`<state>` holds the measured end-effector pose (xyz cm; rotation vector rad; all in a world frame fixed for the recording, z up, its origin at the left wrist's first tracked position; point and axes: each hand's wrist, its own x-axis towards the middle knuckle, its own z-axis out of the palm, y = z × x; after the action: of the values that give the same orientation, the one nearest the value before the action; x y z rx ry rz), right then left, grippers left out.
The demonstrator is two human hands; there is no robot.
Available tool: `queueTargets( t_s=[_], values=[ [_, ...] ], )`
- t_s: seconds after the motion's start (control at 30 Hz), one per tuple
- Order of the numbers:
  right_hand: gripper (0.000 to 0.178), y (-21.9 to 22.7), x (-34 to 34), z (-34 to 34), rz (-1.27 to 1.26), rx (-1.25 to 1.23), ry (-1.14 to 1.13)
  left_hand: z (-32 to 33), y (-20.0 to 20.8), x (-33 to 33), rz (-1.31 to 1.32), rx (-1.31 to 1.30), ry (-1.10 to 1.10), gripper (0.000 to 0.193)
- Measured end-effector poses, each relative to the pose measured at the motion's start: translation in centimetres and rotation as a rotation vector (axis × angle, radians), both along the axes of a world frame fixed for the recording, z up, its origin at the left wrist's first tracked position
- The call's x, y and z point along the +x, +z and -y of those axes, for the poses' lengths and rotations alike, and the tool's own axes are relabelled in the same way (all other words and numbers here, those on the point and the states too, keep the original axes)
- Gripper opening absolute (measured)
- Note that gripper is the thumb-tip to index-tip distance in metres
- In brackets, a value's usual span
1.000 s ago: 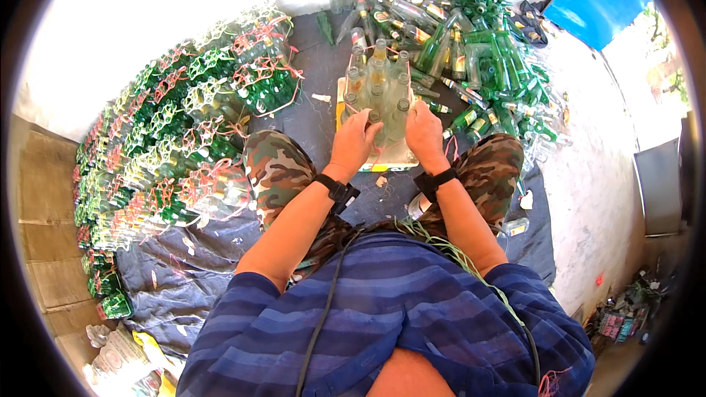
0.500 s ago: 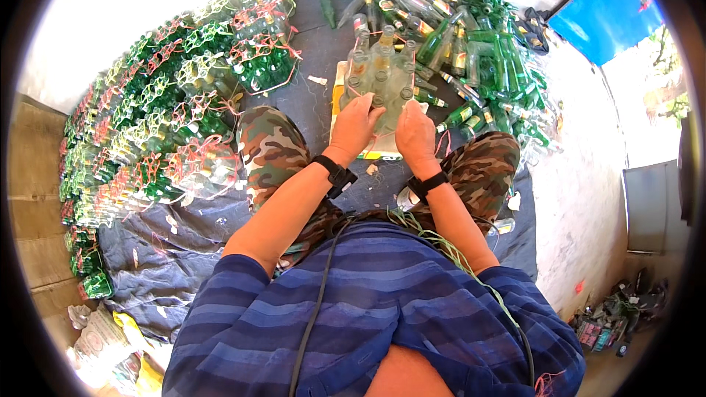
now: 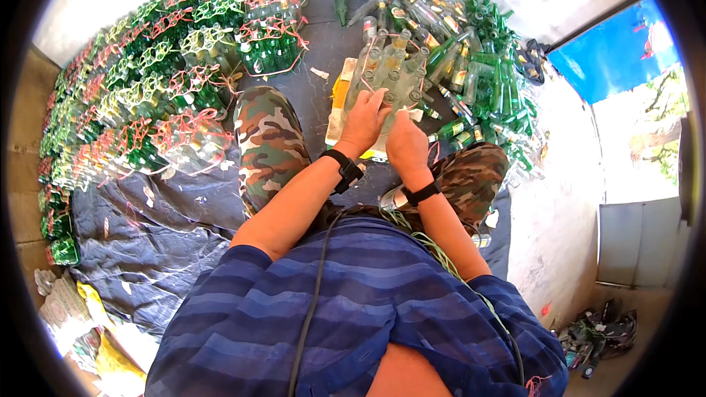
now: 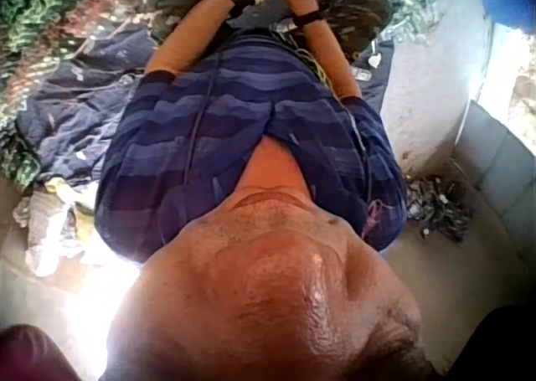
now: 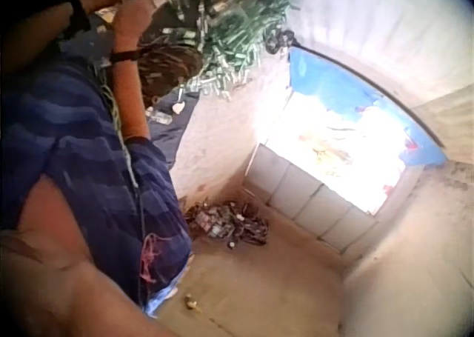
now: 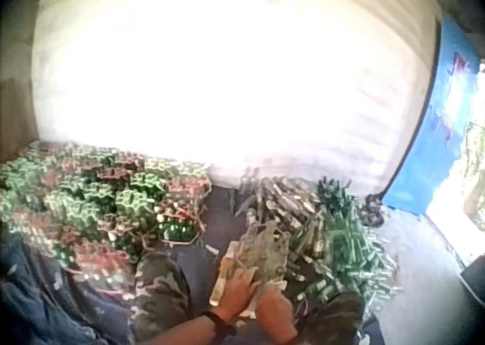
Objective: The person sits on a tarp and arranges green glass bottles on a small wooden board. They then use a pink string to tie the bottles together into a bundle, wrapping the string around the necks and bodies of the bottles and tying a knot to secure them.
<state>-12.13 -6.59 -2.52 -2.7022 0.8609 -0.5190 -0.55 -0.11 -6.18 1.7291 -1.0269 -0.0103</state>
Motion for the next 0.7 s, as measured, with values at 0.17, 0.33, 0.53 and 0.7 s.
queueTargets(
  t_s=[0.17,0.33,0.53,0.7],
  values=[
    [0.012,1.0,0.6,-1.7,-0.043,0.004,0.135,-0.5,-0.5,0.5,-0.036,-0.061,-0.069,0.047],
    [0.011,2.2,1.7,-0.4,-0.131,-0.016,0.236,-0.6,-1.3,0.9,-0.135,-0.149,-0.082,0.048],
    [0.013,3.9,3.8,1.3,-0.134,-0.095,0.397,-0.6,-2.0,1.1,-0.166,-0.102,-0.083,0.037],
    [0.012,6.2,6.8,3.4,-0.34,-0.094,0.612,1.2,-4.8,1.9,-0.436,-0.149,-0.123,0.032]
  ],
)
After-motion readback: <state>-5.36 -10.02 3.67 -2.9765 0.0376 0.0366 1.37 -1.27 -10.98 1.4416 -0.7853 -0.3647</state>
